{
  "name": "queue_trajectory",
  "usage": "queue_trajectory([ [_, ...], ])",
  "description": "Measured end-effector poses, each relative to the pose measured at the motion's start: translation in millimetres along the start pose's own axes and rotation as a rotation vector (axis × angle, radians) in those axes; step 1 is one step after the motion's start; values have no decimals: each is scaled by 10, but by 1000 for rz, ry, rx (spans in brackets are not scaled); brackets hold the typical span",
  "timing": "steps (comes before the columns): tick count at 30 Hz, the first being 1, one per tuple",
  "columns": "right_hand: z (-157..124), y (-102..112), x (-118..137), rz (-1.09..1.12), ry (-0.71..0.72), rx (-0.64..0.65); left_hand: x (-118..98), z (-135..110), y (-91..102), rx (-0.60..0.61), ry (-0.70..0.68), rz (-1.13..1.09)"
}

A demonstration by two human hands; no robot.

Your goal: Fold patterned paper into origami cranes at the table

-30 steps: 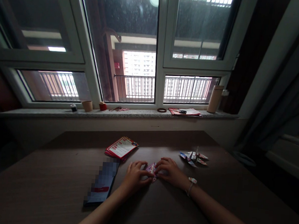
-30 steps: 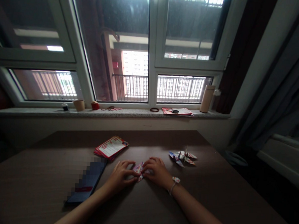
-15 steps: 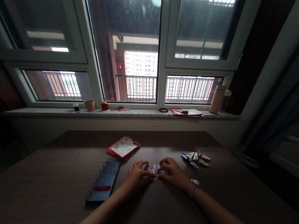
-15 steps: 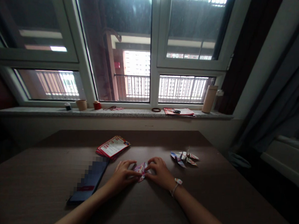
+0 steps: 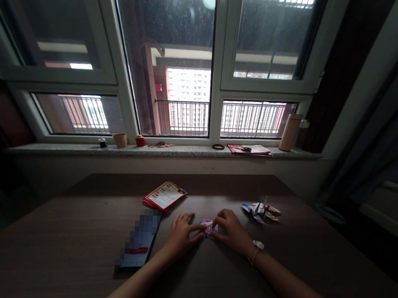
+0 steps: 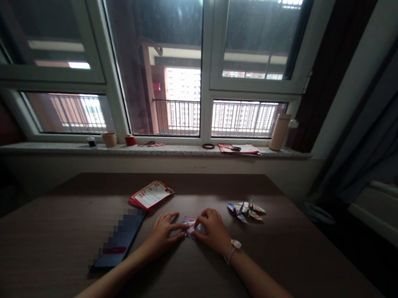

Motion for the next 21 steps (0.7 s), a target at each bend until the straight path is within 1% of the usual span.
queue_trajectory([
  [3,3,3,-1,-20,-27,-24,4,7,2,-28,3,4],
  [8,2,5,5,-24,-60,-42,-8,9,2,-70,-39,2],
  [21,2,13,-43,-23,-31,-61,-79,-30,29,-52,-63,7],
])
Point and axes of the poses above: each hand's wrist, its own z-axis towards the middle knuckle, its own y-axis out of the back of the hand, x = y × z, the point moved 8 cm from there along z, towards the middle knuckle, and after that the axes turned 15 degrees about z, right-handed, at the moved point
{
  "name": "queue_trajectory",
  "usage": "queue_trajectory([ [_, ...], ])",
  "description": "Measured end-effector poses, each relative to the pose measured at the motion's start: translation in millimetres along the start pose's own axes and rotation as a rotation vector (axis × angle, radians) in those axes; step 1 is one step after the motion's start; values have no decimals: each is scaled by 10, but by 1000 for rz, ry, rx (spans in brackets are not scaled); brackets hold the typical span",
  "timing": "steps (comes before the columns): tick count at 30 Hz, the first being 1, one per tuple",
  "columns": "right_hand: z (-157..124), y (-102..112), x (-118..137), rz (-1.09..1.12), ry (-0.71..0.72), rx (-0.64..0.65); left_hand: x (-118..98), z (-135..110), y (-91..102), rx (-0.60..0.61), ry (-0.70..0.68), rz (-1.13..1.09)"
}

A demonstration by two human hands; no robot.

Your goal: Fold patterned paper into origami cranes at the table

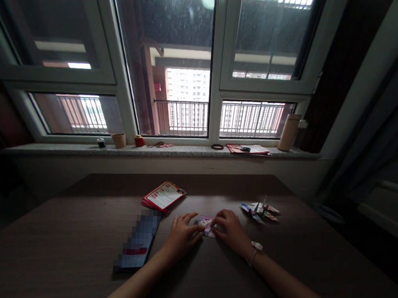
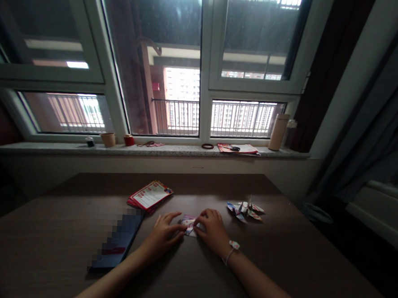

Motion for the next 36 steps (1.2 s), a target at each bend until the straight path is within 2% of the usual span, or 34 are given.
queue_trajectory([
  [10,6,4,-23,-1,-16,-27,-78,-18,-59,183,-92,1],
  [19,-5,6,-72,19,-83,-5,-82,-20,-68,210,-100,24],
  [23,-14,54,-94,53,-118,-35,-85,-22,-87,210,-95,40],
  [26,-22,76,-61,81,-112,-42,-90,-27,-78,235,-73,61],
  [32,-43,10,66,69,-18,50,-93,-40,-51,241,-46,85],
  [36,-46,17,41,37,-88,41,-97,-45,-60,247,-48,79],
])
Point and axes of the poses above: each hand's wrist, its own z-axis towards the middle knuckle, its own y-axis out of the back of the hand, x = y × z, the point moved 8 cm from there along z, towards the middle knuckle, and after that the axes turned 15 degrees about z, right-handed, at the moved point
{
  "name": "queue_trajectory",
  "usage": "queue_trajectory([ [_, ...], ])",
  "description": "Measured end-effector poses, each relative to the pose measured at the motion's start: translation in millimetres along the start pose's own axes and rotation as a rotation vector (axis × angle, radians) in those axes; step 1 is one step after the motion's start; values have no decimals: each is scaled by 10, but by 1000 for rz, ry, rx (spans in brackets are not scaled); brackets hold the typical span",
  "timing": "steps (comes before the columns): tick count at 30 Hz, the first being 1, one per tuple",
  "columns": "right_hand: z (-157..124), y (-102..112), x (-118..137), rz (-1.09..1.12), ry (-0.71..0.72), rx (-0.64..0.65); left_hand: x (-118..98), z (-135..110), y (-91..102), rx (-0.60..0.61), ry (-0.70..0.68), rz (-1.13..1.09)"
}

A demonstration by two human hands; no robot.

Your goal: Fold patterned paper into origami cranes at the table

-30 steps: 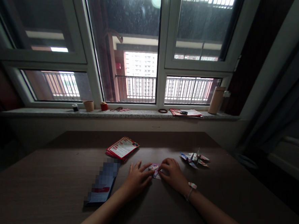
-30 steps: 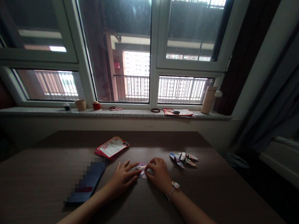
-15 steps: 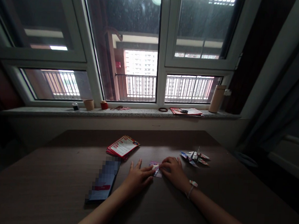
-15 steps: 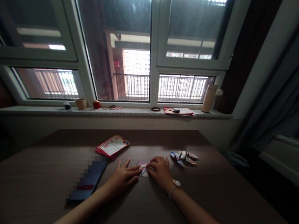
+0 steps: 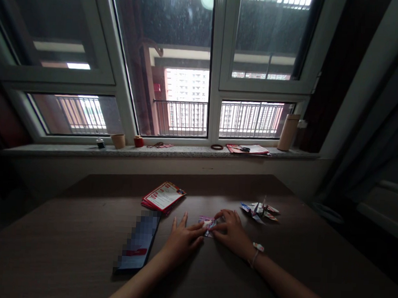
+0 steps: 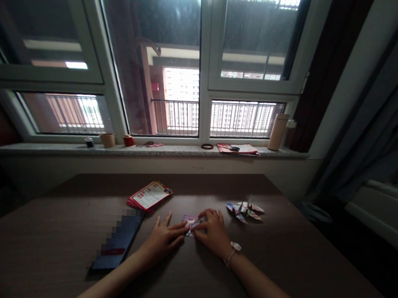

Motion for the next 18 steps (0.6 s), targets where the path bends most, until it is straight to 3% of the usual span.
queue_trajectory([
  [6,16,97,-73,-75,-115,-109,-3,3,7,20,18,-11],
  [18,39,163,-116,-160,-115,-200,8,16,3,-2,16,-27],
])
Point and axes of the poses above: each hand's wrist, its own z-axis towards the middle knuckle, its own y-axis out of the back of the hand, x = y × z, the point moved 8 cm from there along z, towards the middle knuckle, and after that the axes turned 15 degrees about z, right-handed, at the moved point
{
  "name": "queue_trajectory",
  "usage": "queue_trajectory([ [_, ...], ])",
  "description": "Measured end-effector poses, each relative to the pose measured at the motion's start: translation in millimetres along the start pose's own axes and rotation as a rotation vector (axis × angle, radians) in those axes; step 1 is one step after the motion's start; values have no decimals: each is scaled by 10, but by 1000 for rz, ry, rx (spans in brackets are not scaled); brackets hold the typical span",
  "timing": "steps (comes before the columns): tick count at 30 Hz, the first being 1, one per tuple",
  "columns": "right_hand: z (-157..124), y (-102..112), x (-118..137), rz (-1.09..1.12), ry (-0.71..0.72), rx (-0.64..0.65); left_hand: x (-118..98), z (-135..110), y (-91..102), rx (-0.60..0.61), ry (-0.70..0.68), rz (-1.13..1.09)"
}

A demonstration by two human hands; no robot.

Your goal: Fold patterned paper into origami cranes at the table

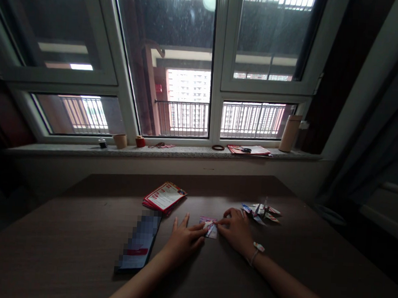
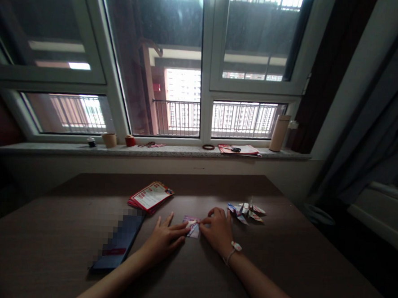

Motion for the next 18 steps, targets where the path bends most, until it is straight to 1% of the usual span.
queue_trajectory([
  [11,-14,41,2,-47,-18,-66,21,7,-36,-19,-10,2],
  [18,-32,29,34,-10,49,-10,16,0,-24,-17,-4,12],
])
Point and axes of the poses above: each hand's wrist, its own z-axis towards the middle knuckle, its own y-axis out of the back of the hand, x = y × z, the point moved 8 cm from there along z, towards the middle knuckle, and after that the axes turned 15 degrees about z, right-handed, at the moved point
